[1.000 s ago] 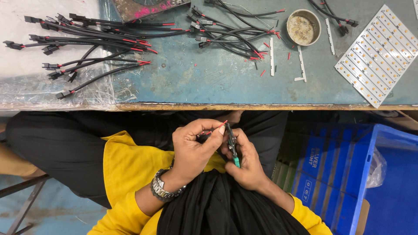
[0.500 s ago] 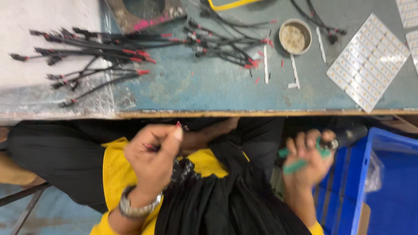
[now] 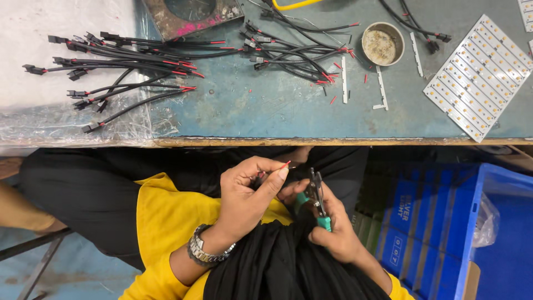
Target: The person strips insulation from the ends of black wires with red conductors using wire cutters, then applies flux from a small tin to the exposed strands. The person then uses a soldering iron to tin the wire ends. Finished wires are placed on the table.
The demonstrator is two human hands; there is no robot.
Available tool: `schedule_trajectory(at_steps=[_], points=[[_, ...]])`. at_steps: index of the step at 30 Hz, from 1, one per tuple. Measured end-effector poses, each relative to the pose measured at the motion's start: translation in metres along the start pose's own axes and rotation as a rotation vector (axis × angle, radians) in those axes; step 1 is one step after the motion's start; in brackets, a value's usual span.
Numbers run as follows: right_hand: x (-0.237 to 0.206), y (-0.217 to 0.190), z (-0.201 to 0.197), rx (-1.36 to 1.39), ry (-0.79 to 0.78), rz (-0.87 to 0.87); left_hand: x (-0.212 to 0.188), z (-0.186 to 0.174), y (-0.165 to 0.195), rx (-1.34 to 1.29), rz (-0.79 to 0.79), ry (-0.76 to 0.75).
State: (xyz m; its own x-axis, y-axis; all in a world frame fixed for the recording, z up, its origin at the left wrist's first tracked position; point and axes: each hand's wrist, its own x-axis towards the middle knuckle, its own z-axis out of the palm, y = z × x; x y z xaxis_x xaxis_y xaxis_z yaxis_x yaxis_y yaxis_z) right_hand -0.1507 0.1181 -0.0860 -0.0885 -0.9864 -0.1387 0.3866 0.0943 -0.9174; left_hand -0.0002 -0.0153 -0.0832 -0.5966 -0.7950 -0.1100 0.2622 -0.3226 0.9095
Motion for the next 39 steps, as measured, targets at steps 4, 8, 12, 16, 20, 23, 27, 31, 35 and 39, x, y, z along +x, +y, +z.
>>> schedule_trajectory(at_steps=[4,8,12,16,20,23,27,31,35,39], points=[[-0.005,0.0,-0.004,-0.043,-0.031,0.06,0.001,0.001,0.007,0.412,0.286,0.015],[-0.007,0.004,-0.011,-0.262,0.015,0.143,0.001,0.002,0.012,0.65,0.435,-0.002],[-0.006,0.005,-0.013,-0.304,-0.009,0.124,0.003,-0.001,0.02,0.887,0.648,-0.095],[-0.004,0.003,-0.011,-0.266,-0.001,0.16,0.001,-0.003,0.029,1.064,0.634,-0.182],[-0.003,0.002,-0.008,-0.284,0.025,0.15,-0.002,-0.003,0.033,1.131,0.636,-0.203],[-0.001,-0.001,-0.005,-0.289,0.028,0.171,-0.002,-0.002,0.034,1.122,0.635,-0.201],[0.001,-0.006,-0.002,-0.518,0.064,0.142,-0.001,-0.002,0.035,1.038,0.611,-0.215],[0.0,-0.003,-0.004,-0.545,0.089,0.139,0.0,-0.002,0.034,0.98,0.595,-0.216],[-0.002,0.004,-0.009,-0.515,0.096,0.135,0.0,-0.002,0.032,0.99,0.581,-0.212],[-0.001,0.004,-0.007,-0.502,0.112,0.16,0.001,-0.002,0.033,0.995,0.573,-0.222]])
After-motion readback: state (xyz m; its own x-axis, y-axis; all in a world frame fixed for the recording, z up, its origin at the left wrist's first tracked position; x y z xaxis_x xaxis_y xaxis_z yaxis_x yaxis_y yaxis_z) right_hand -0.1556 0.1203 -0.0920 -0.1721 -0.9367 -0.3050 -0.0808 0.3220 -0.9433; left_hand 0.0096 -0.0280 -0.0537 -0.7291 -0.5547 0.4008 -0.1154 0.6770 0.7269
